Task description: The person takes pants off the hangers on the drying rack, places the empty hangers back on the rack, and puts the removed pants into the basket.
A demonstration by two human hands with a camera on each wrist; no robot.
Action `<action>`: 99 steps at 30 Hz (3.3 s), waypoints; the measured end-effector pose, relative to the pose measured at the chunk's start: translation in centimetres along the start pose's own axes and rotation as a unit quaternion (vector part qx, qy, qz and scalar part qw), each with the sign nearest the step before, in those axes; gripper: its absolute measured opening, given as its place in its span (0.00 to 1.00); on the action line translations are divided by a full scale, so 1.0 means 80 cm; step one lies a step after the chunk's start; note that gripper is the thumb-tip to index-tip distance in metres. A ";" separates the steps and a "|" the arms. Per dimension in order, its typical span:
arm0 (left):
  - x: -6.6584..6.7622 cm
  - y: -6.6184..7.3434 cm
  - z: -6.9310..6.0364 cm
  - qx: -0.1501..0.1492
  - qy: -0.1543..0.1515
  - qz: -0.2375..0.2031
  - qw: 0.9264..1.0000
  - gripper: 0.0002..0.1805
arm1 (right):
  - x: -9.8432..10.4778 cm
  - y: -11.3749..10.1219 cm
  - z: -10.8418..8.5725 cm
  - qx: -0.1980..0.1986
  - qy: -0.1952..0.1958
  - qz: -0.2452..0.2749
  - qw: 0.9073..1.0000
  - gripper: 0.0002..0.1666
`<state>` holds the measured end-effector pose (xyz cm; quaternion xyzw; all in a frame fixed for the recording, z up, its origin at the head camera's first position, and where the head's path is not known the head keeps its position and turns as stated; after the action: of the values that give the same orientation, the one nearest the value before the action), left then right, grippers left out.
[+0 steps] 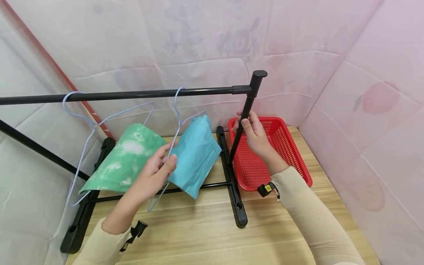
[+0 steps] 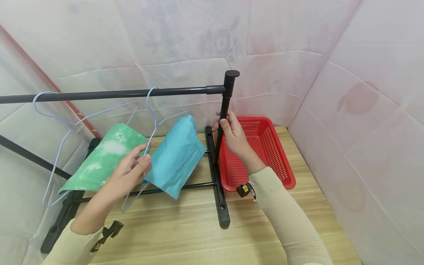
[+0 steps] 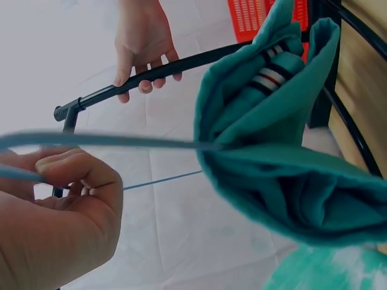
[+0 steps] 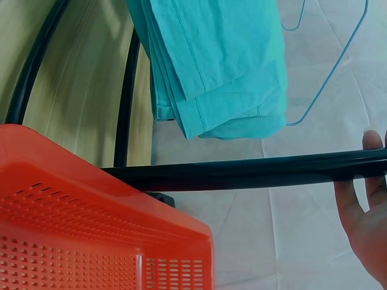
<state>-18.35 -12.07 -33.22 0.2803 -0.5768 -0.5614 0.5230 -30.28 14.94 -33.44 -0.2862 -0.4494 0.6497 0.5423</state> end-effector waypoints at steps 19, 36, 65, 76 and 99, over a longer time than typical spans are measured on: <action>0.007 0.021 0.010 -0.071 0.041 -0.057 0.995 0.15 | -0.011 -0.032 -0.006 0.017 0.010 -0.014 1.000 0.14; 0.014 0.028 0.009 -0.061 0.074 0.002 0.995 0.16 | -0.001 0.001 -0.004 0.025 0.029 -0.010 0.999 0.15; 0.013 0.069 0.005 -0.107 0.092 0.020 0.990 0.14 | -0.003 0.004 -0.003 0.011 0.019 -0.010 1.000 0.17; 0.013 0.086 -0.002 -0.127 0.094 0.023 0.987 0.13 | 0.003 0.014 0.000 0.012 0.026 -0.025 0.999 0.18; -0.006 0.077 -0.025 -0.137 0.079 0.048 0.986 0.13 | 0.003 0.018 0.000 0.019 0.030 -0.034 0.999 0.15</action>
<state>-14.73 -11.01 -27.93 0.2216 -0.4643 -0.5849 0.6270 -31.00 15.14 -34.69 -0.2800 -0.4297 0.6305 0.5827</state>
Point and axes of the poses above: each hand's wrist, its own z-axis towards the middle knuckle, its own x-axis out of the back of the hand, y = z × x, the point moved 9 cm from there along z, towards the middle knuckle, and after that the axes turned 2 degrees about z, right-handed, at the moved point
